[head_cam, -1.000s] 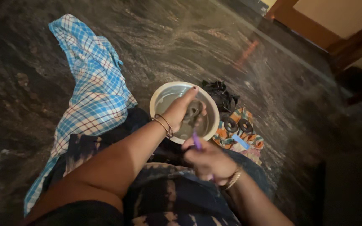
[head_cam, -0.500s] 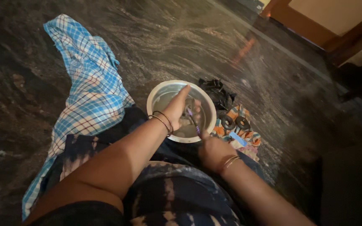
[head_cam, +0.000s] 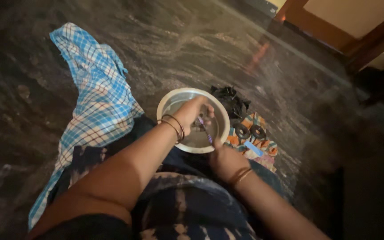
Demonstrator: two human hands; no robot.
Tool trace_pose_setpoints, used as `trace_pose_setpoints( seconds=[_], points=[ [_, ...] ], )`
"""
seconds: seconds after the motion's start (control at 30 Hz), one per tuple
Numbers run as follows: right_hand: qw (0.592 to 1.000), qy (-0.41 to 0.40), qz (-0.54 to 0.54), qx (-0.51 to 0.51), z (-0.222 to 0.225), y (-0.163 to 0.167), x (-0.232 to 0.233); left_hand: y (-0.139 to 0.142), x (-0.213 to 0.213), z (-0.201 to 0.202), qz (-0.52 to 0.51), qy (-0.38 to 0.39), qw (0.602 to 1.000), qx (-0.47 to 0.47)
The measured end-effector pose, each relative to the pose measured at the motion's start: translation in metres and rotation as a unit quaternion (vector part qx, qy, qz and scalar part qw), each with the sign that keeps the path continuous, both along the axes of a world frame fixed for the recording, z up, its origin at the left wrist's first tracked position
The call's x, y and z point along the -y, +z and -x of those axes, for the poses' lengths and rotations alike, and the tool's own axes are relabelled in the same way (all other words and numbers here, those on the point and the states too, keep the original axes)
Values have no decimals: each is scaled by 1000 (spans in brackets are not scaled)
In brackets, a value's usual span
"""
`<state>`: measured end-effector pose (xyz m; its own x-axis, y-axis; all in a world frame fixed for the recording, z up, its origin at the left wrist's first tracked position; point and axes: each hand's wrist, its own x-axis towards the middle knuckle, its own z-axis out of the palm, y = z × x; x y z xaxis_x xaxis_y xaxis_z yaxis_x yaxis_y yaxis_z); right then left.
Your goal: The person scrubs a small metal part with a purple toothbrush inside a white bowl of water. The person repeatedly dips and scrubs the part, occasionally lifting it to inspect before continuing the cleaning process.
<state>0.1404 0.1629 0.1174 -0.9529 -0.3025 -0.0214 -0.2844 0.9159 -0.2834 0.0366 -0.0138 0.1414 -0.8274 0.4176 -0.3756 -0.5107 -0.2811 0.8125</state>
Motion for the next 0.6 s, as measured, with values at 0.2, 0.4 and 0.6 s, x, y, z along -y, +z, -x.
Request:
trace_pose_setpoints(
  seconds=[0.2, 0.4, 0.6],
  points=[
    [927, -71, 310, 200, 0, 11, -12, -4, 6, -2, -169, -18, 985, 17],
    [847, 14, 454, 277, -13, 11, 9, -19, -2, 4, -175, 22, 979, -106],
    [998, -1, -56, 20, -1, 9, 2, -23, -2, 8, -102, 8, 989, 102]
  ],
)
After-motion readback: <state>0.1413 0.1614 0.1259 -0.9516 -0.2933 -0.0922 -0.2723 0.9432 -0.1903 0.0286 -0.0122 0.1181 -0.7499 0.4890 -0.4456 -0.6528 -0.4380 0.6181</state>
